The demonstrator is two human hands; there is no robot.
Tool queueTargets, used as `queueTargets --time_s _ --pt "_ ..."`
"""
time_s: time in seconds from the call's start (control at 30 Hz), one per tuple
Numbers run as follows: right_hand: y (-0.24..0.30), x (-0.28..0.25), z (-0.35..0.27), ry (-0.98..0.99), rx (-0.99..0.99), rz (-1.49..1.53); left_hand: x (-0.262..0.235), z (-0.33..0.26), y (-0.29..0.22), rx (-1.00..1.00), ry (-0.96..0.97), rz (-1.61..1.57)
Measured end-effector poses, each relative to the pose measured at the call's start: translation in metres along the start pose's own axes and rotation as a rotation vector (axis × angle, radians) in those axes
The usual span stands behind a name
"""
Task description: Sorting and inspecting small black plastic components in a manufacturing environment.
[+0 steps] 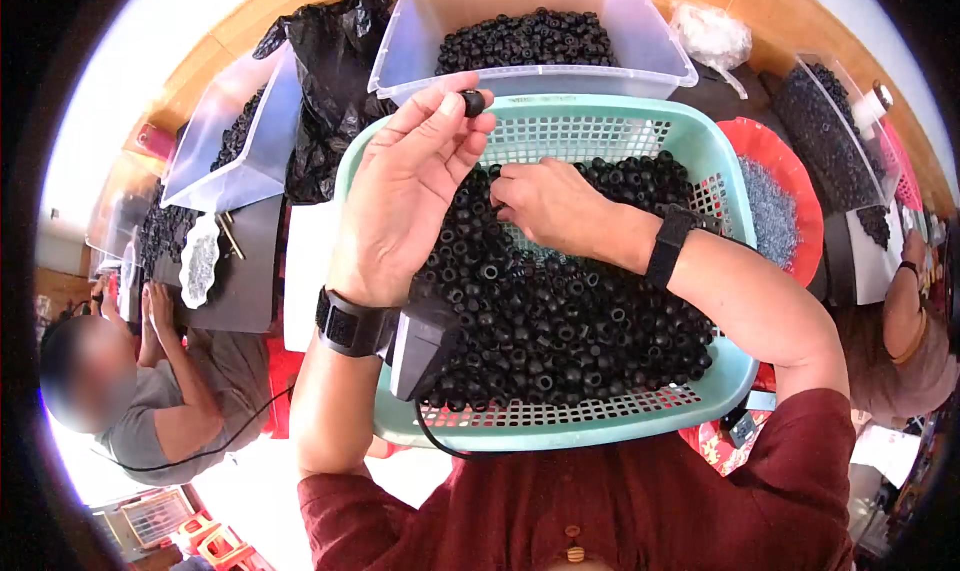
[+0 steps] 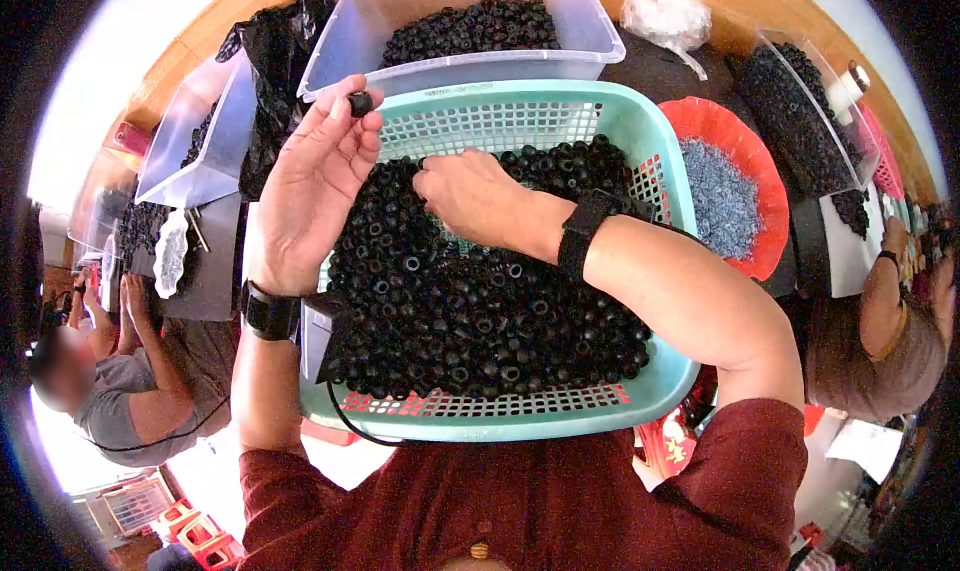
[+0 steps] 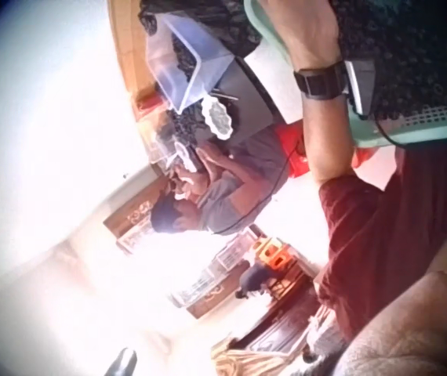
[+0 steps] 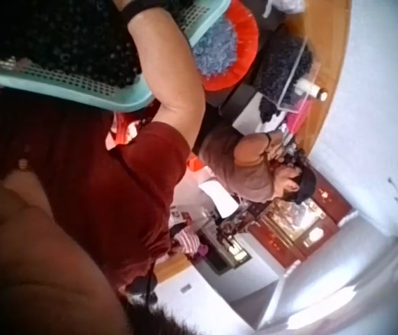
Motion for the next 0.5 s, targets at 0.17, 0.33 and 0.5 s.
queueTargets --time_s 0.17,0.33,0.5 --pt "-0.001 -0.037 0.012 -0.116 0.065 0.012 0.0 -0.002 0.003 -0.015 0.033 -0.017" --pt "0.002 -0.133 0.015 -0.59 0.14 0.441 -0.009 -0.004 0.006 -0.043 -0.038 -0.021" --pt "0.019 -0.139 0.016 -0.543 0.029 0.435 -0.002 -0.006 0.021 -0.132 0.004 -0.02"
Point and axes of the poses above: each hand's wrist, its own z-axis towards the middle knuckle, its own x-axis out of the palm, y = z × x, the point moved 10 cm from there along z, towards the middle knuckle, and after that the axes turned 5 degrees about -y, right-handed, at the moved point
